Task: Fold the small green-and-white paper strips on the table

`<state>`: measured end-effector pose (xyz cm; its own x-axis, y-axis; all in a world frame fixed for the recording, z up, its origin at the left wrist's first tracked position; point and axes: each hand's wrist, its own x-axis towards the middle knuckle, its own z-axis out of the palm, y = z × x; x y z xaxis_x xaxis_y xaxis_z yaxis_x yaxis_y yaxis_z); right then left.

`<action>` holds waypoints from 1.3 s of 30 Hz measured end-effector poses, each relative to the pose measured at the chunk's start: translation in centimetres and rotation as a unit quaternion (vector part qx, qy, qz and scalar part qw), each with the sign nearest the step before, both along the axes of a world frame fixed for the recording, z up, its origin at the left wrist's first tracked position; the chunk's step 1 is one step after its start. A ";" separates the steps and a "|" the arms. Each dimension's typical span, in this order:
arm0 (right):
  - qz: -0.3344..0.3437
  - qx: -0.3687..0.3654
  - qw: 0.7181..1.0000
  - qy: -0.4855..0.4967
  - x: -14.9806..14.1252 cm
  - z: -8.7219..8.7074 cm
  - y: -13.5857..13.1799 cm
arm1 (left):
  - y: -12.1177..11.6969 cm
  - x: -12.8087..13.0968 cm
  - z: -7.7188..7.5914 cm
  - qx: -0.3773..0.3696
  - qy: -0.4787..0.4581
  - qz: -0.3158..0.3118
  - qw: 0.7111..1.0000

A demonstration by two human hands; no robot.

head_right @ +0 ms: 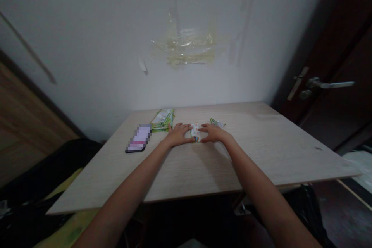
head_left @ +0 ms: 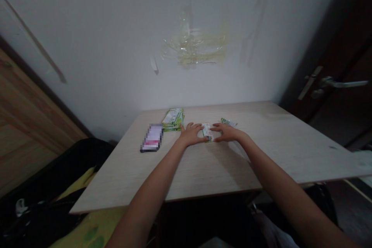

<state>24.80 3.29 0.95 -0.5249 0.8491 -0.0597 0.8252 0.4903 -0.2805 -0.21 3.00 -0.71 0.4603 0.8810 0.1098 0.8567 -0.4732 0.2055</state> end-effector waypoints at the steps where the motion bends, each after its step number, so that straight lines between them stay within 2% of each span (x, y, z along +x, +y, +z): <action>1: 0.000 -0.001 1.000 0.003 0.1 -0.1 0.0 | 0.0 0.0 0.0 -0.003 0.001 0.000 1.000; 7: 0.004 0.007 0.999 0.040 0.5 -0.8 0.2 | 0.0 0.1 0.1 -0.020 0.016 0.000 1.000; 12: 0.023 0.028 0.990 0.137 0.7 -1.3 0.4 | -0.2 0.1 0.1 -0.018 0.025 -0.003 1.000; 18: 0.032 0.009 0.974 0.224 1.1 -1.5 0.9 | -0.6 0.2 0.2 -0.007 0.039 0.004 0.999; 28: -0.005 0.024 0.971 0.239 0.7 -1.6 0.7 | -0.7 0.2 0.7 -0.027 0.049 -0.003 0.998; 39: -0.039 0.088 0.980 0.176 -0.3 -2.3 2.0 | -0.6 0.2 0.7 -0.040 0.047 -0.007 0.998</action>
